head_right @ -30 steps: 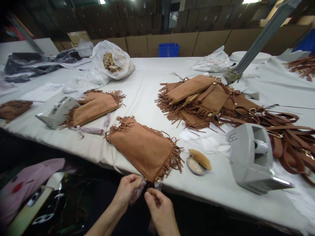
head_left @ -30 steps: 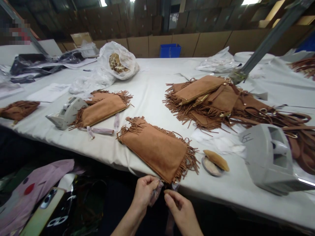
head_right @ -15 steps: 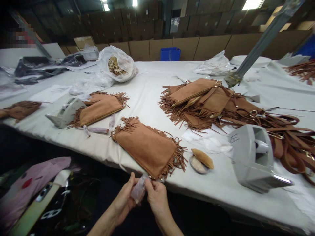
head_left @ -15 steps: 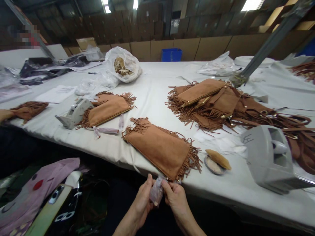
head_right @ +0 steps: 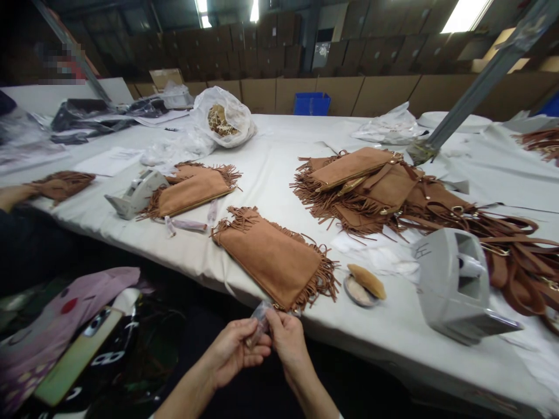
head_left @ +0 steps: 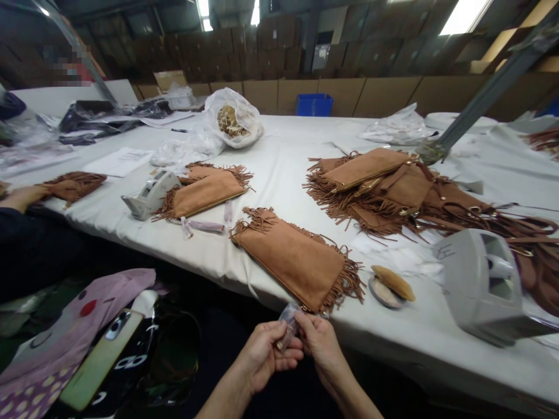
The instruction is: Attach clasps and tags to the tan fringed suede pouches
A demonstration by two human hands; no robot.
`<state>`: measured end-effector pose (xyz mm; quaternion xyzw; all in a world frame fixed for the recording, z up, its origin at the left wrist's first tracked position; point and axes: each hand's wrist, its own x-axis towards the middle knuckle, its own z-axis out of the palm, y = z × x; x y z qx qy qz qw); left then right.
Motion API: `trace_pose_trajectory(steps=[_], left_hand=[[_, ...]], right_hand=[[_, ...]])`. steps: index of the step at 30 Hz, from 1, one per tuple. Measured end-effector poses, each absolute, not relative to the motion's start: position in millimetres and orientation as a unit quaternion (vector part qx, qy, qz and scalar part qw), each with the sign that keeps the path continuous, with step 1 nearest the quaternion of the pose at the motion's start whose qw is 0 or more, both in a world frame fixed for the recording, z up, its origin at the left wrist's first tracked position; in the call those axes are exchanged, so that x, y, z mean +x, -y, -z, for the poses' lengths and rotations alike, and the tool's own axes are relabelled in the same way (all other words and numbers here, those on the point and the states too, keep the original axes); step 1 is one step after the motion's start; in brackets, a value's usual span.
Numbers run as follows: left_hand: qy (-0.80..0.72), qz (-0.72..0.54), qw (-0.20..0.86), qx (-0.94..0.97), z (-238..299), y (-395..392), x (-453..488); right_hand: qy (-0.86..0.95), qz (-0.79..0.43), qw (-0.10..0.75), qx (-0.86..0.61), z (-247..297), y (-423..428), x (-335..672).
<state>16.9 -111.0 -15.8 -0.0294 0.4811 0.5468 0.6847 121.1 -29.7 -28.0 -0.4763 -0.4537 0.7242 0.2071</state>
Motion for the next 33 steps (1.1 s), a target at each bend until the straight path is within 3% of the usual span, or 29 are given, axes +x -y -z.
trace_pose_trajectory(steps=[4, 11, 20, 33], left_hand=[[-0.503, -0.586, 0.635, 0.023, 19, 106, 23], [-0.654, -0.59, 0.431, 0.197, 31, 103, 34], [-0.683, -0.58, 0.299, 0.328, 21, 111, 48], [-0.689, -0.577, 0.299, 0.322, 18, 112, 47]], right_hand=[[0.453, -0.731, 0.202, -0.469, 27, 29, 121], [0.471, -0.725, 0.182, -0.469, 21, 30, 119], [0.436, -0.729, 0.212, -0.484, 19, 30, 116], [0.361, -0.811, 0.206, -0.411, 3, 25, 125]])
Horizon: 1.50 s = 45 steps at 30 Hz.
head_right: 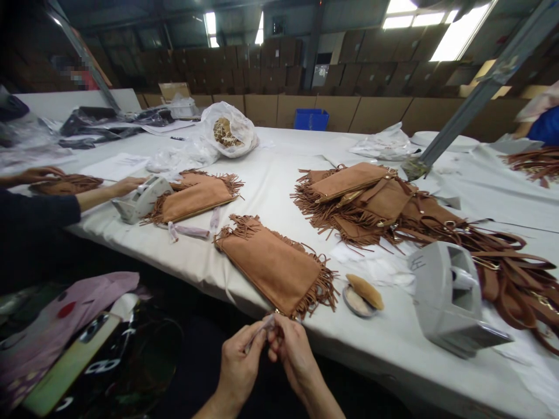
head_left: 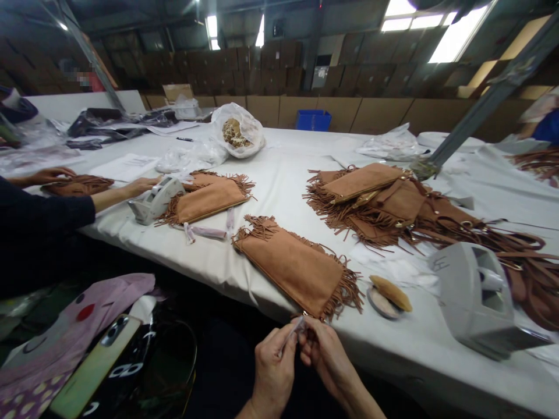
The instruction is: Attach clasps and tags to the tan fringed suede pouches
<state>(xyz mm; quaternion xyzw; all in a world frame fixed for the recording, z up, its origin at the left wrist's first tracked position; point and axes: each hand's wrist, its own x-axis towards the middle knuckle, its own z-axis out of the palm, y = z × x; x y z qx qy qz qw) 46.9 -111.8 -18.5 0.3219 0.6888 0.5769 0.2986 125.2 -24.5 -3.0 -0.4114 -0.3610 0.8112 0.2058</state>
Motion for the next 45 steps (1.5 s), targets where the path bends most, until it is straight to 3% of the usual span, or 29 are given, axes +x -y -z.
trace_pose_trajectory(steps=[16, 23, 28, 38, 42, 45], left_hand=[[-0.608, -0.544, 0.293, 0.499, 15, 126, 35], [-0.619, -0.52, 0.3, 0.506, 4, 125, 32], [-0.622, -0.533, 0.3, 0.489, 8, 129, 32], [-0.61, -0.517, 0.367, 0.475, 29, 161, 15], [-0.67, -0.547, 0.347, 0.362, 12, 163, 7], [-0.697, -0.531, 0.413, 0.249, -6, 141, 12]], right_hand=[[0.266, -0.854, 0.218, -0.391, -13, 21, 136], [0.396, -0.819, 0.187, -0.372, -18, 19, 137], [0.51, -0.765, 0.155, -0.361, -11, 12, 140], [0.529, -0.737, 0.164, -0.387, -3, 17, 139], [0.542, -0.722, 0.164, -0.398, -1, 10, 143], [0.567, -0.708, 0.15, -0.394, -2, 6, 144]])
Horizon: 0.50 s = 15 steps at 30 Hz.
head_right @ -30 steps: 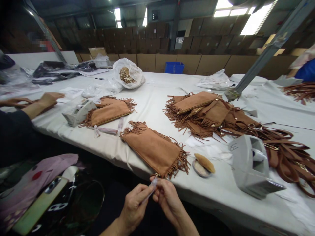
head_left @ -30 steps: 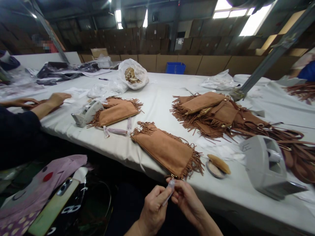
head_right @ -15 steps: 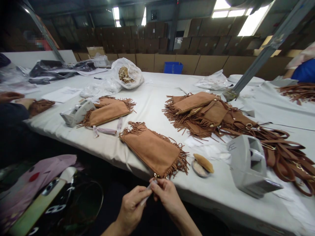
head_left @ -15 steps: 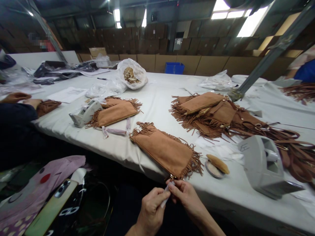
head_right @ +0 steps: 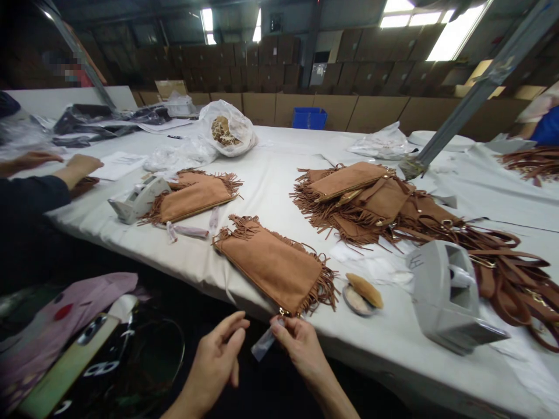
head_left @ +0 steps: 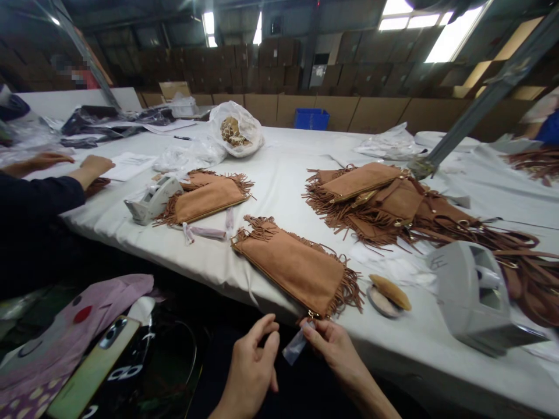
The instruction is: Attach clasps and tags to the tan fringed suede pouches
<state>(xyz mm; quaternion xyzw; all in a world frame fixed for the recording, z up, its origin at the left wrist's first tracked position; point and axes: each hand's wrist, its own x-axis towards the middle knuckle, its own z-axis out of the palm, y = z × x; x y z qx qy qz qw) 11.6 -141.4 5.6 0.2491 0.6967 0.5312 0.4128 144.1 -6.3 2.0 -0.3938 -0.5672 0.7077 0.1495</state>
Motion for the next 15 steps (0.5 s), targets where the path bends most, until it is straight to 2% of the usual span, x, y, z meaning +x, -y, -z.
trace_pose_trajectory(steps=[4, 10, 15], left_hand=[[-0.644, -0.496, 0.506, 0.289, -9, 108, 28], [-0.618, -0.516, 0.53, 0.267, 5, 99, 38], [-0.596, -0.526, 0.553, 0.248, 3, 101, 37]], right_hand=[[0.588, -0.703, 0.16, -0.367, -6, 5, 143], [0.589, -0.7, 0.136, -0.381, -2, 3, 144], [0.59, -0.729, 0.143, -0.316, -7, 4, 146]])
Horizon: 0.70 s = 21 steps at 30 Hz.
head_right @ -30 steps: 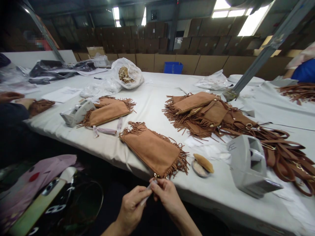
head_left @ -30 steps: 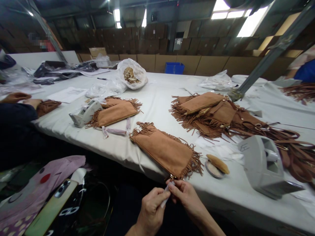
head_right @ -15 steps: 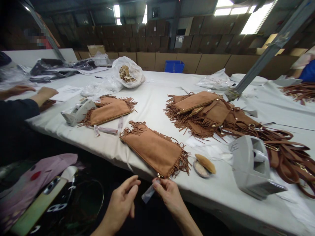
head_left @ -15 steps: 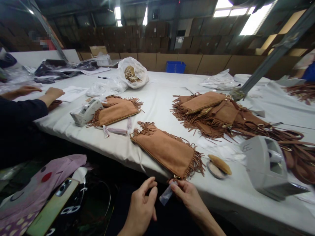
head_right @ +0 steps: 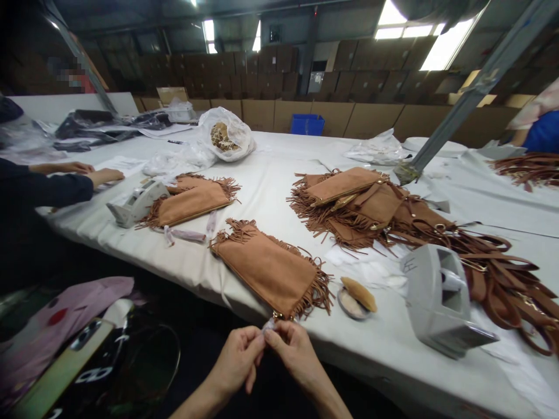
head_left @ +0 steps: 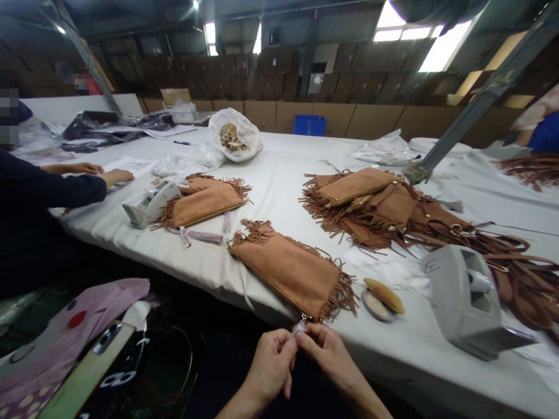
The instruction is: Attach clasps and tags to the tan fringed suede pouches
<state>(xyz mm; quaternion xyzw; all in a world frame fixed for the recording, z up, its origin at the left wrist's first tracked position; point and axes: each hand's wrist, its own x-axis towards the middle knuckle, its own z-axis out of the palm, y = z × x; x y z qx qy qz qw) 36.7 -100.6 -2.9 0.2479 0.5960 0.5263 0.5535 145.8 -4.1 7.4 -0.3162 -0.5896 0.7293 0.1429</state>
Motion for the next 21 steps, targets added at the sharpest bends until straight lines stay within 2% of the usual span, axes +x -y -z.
trace_pose_trajectory(steps=[9, 16, 18, 21], left_hand=[[-0.56, -0.554, 0.577, 0.215, 7, 103, 37], [-0.525, -0.567, 0.615, 0.155, 23, 103, 35], [-0.518, -0.573, 0.623, 0.123, 23, 103, 33], [-0.509, -0.573, 0.634, 0.104, 25, 103, 33]], right_hand=[[0.693, -0.608, 0.184, -0.341, 6, 8, 150], [0.68, -0.627, 0.162, -0.345, -4, 5, 166], [0.665, -0.597, 0.197, -0.402, -14, -8, 189], [0.617, -0.47, 0.339, -0.532, -28, -41, 243]])
